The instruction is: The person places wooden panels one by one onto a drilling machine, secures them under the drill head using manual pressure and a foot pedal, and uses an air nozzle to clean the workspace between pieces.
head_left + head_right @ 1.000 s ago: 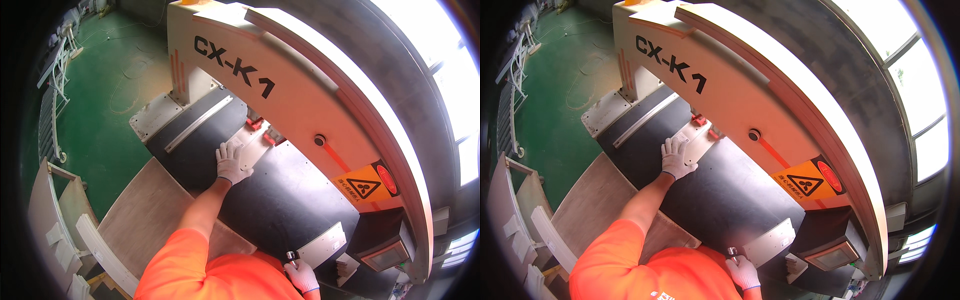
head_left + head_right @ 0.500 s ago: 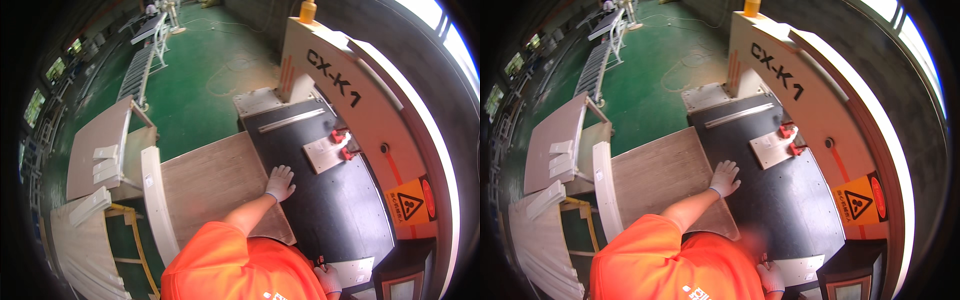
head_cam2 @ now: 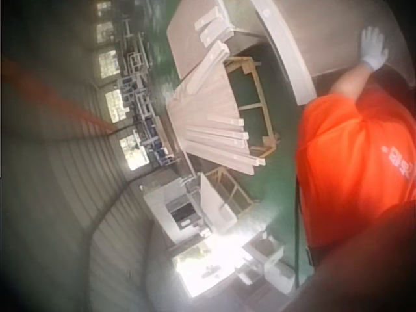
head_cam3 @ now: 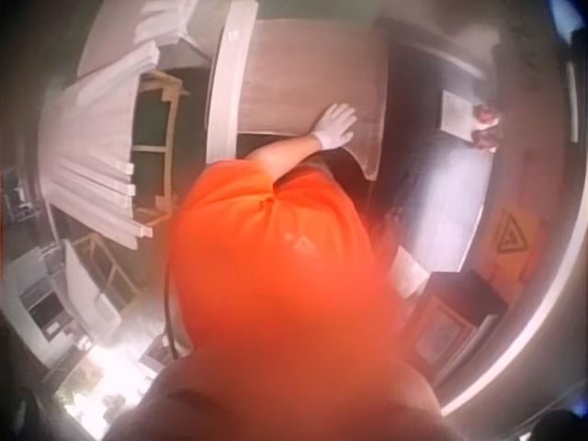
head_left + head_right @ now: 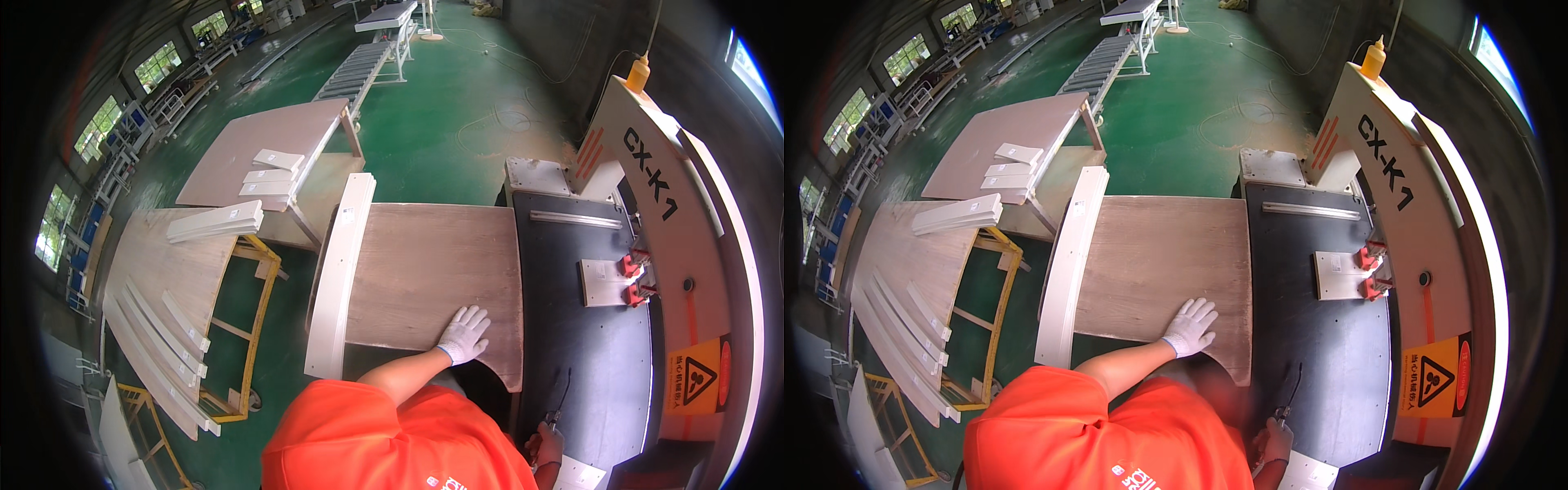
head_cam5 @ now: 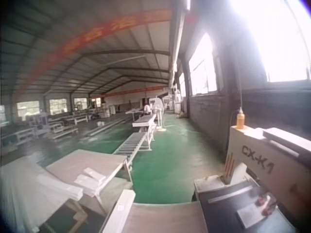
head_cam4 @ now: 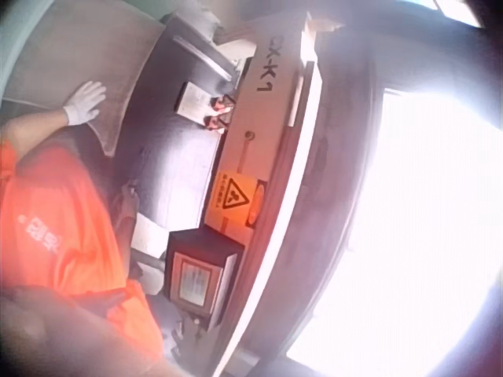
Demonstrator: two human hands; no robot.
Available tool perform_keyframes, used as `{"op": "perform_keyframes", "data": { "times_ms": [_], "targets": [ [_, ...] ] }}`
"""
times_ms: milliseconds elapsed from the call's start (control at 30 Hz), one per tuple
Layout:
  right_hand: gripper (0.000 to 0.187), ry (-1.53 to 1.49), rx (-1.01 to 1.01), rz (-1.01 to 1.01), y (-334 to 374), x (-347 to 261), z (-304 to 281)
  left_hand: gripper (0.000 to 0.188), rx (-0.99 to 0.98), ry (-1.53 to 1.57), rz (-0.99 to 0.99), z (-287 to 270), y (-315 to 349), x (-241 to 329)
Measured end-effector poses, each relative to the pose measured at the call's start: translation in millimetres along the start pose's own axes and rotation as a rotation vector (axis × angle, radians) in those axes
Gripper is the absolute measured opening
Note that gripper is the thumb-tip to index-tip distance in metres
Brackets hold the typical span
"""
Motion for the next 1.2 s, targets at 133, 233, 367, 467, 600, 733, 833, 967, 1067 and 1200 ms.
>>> {"op": "perform_keyframes", "data": {
  "times_ms": [133, 233, 367, 467, 600, 733, 833, 967, 1067, 1200],
  "targets": [
    [0.032, -0.029, 0.038, -0.015, 8.4, -2.9, 3.8, 0.062, 0.025, -0.041, -0.038, -1.3, 23.9, 1.5],
    [0.032, -0.066, 0.039, -0.021, -2.3, 7.4, 0.4, 0.063, 0.003, -0.077, -0.047, -1.1, 23.0, 5.2],
    [0.03, -0.066, 0.057, -0.014, 2.3, 8.5, -0.3, 0.062, -0.014, -0.135, -0.058, 1.8, 21.7, 8.9],
    [0.03, -0.073, 0.069, -0.012, -7.4, 13.8, -2.3, 0.063, -0.046, -0.152, -0.06, 1.2, 18.5, 8.1],
    [0.029, -0.089, 0.085, 0.012, 0.2, 9.9, 1.0, 0.064, -0.081, -0.175, -0.079, 3.9, 19.3, 7.8],
    [0.032, -0.048, 0.093, 0.016, 1.2, 9.7, -1.8, 0.066, -0.126, -0.179, -0.09, 8.4, 18.8, 9.0],
    [0.034, -0.075, 0.089, -0.011, -3.2, 10.6, -2.4, 0.066, -0.13, -0.181, -0.09, 6.6, 16.2, 9.7],
    [0.032, -0.068, 0.063, 0.016, -0.6, 6.4, 2.6, 0.065, -0.11, -0.213, -0.093, 12.0, 22.1, 5.7],
    [0.035, -0.064, 0.073, -0.037, -15.3, 12.4, -3.3, 0.066, -0.126, -0.198, -0.093, 8.5, 17.3, 8.9],
    [0.039, -0.03, 0.066, -0.006, -16.1, 15.2, -4.6, 0.066, -0.151, -0.199, -0.095, 8.4, 19.0, 9.5]
  ]
}}
Point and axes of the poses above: each hand's wrist, its own y-axis away from the middle knuckle, its own z-axis out of the palm, x = y × z, the point moved 9 cm from there along -y, towards the middle knuckle, and after that the axes turned 13 degrees about z, right-handed, at the moved point
